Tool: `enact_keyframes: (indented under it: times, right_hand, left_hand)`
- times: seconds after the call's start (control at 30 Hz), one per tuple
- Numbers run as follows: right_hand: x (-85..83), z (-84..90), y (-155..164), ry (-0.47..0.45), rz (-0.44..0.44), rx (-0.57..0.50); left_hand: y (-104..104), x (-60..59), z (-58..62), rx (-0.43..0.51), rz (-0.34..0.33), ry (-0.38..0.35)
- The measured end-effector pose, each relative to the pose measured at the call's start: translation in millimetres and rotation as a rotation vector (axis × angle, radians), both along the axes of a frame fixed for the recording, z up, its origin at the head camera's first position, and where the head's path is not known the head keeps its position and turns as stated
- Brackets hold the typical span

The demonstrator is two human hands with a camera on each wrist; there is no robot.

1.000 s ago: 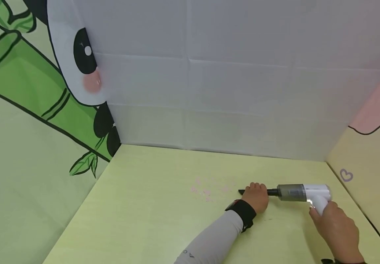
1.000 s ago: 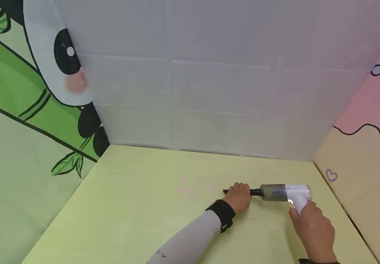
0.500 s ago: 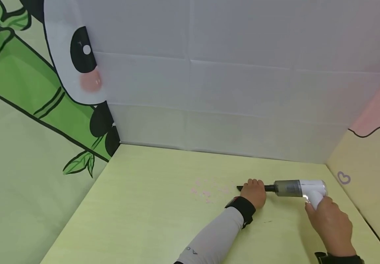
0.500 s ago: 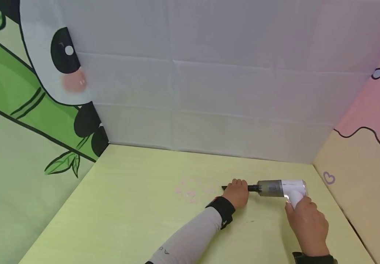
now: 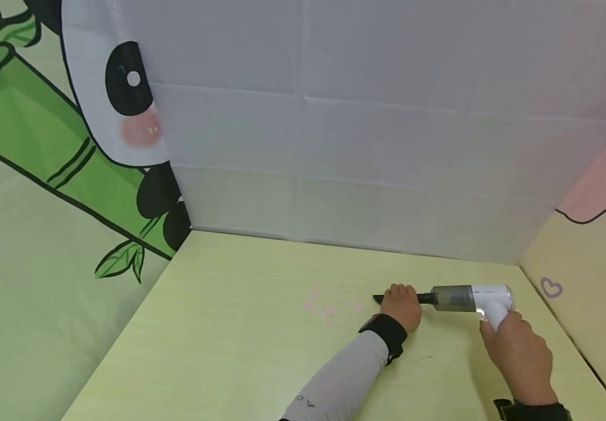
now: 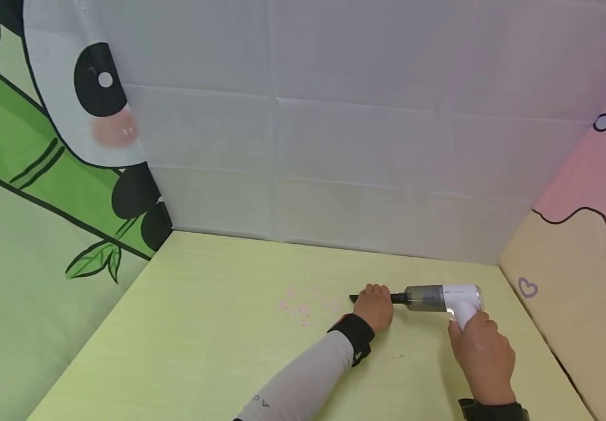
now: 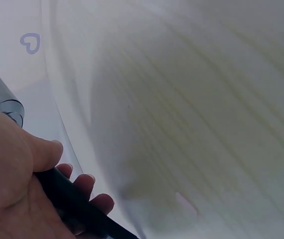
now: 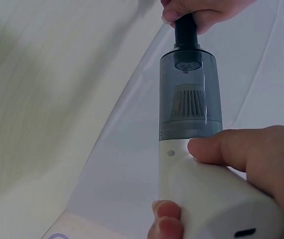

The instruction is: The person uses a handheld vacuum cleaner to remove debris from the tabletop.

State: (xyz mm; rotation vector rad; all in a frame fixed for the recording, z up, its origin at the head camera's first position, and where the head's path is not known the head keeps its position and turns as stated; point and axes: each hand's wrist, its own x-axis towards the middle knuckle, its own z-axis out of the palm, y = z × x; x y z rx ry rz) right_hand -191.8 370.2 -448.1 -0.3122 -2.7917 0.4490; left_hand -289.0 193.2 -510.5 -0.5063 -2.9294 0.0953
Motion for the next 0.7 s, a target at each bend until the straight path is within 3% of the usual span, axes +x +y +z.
enact_keyframes:
  times: [0.3,0.7]
  right_hand:
    - [2.7,-6.2,-11,0.052,-0.030,0.030]
    - [3.1,-9.5,-19,0.034,-0.026,0.016]
  left_hand:
    - [4,-7.7,-6.8,0.017,0.044,-0.049]
    - [-7,-1.8,-5.3,0.019,0.059,-0.037]
